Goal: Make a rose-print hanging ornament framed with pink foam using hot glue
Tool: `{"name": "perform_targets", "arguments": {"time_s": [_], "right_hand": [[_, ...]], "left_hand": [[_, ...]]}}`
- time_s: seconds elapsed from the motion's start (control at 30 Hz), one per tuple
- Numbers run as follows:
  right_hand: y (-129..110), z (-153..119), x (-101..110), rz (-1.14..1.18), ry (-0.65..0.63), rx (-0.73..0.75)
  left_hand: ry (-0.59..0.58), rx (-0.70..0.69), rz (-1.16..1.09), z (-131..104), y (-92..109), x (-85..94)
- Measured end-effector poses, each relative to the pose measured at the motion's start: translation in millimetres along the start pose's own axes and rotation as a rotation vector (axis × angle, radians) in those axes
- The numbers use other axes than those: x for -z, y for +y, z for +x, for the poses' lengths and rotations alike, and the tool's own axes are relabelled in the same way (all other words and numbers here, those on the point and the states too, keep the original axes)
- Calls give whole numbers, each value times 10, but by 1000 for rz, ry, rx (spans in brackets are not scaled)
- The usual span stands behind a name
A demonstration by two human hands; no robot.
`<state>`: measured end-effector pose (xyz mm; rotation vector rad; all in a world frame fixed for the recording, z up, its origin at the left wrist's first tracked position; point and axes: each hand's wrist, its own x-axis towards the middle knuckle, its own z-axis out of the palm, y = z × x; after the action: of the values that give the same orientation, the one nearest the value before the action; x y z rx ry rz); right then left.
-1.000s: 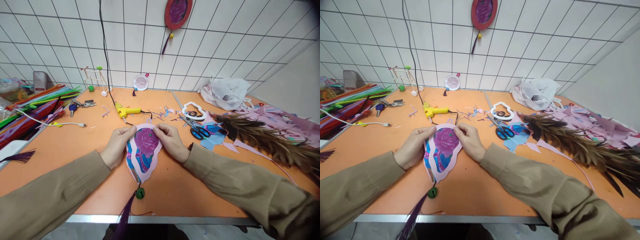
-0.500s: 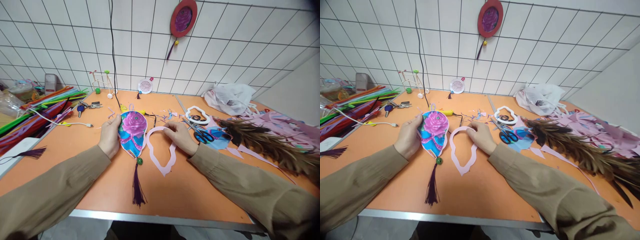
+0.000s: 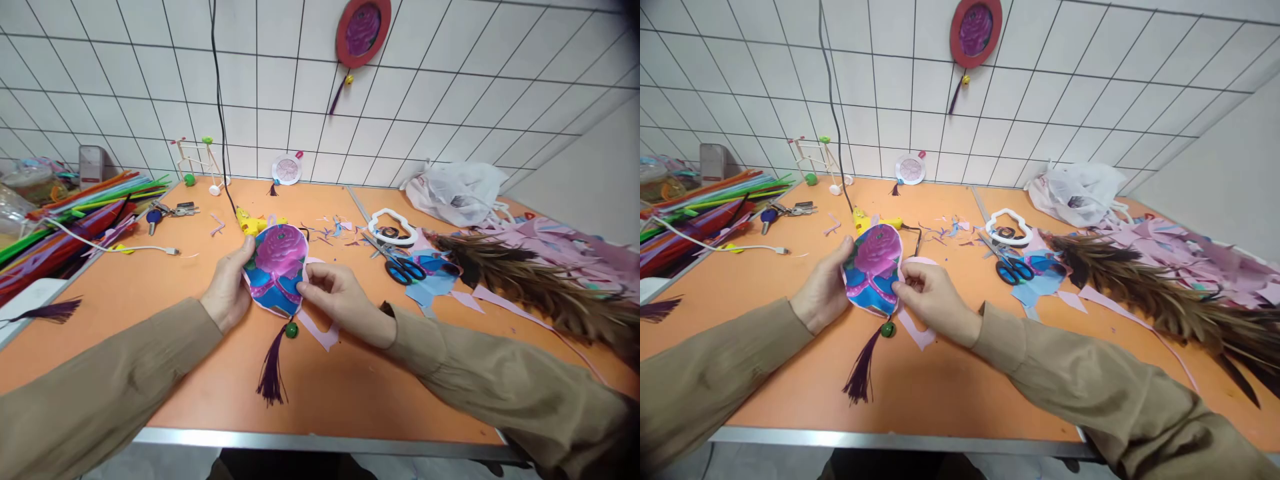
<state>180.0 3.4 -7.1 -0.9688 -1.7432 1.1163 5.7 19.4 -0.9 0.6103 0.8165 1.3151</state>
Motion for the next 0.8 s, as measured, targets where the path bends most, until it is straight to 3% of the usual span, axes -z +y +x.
{"name": "perform_targets", "arguments": {"time_s": [0.17, 0.27, 0.47, 0.6, 0.8], "right_hand": [[56, 46, 76, 205, 49, -72], [56, 49, 96, 240, 79, -33], [59, 10, 131, 240, -2, 54], [85, 33, 203, -2, -110, 177], [157, 102, 250, -557, -376, 650]], "left_hand": [[-150, 82, 98, -63, 8, 18], [-220, 127, 131, -79, -2, 25], [-166, 64, 117, -24, -30, 66], [-144, 0, 106, 32, 17, 91], [-16, -69, 37, 96, 104, 104]]}}
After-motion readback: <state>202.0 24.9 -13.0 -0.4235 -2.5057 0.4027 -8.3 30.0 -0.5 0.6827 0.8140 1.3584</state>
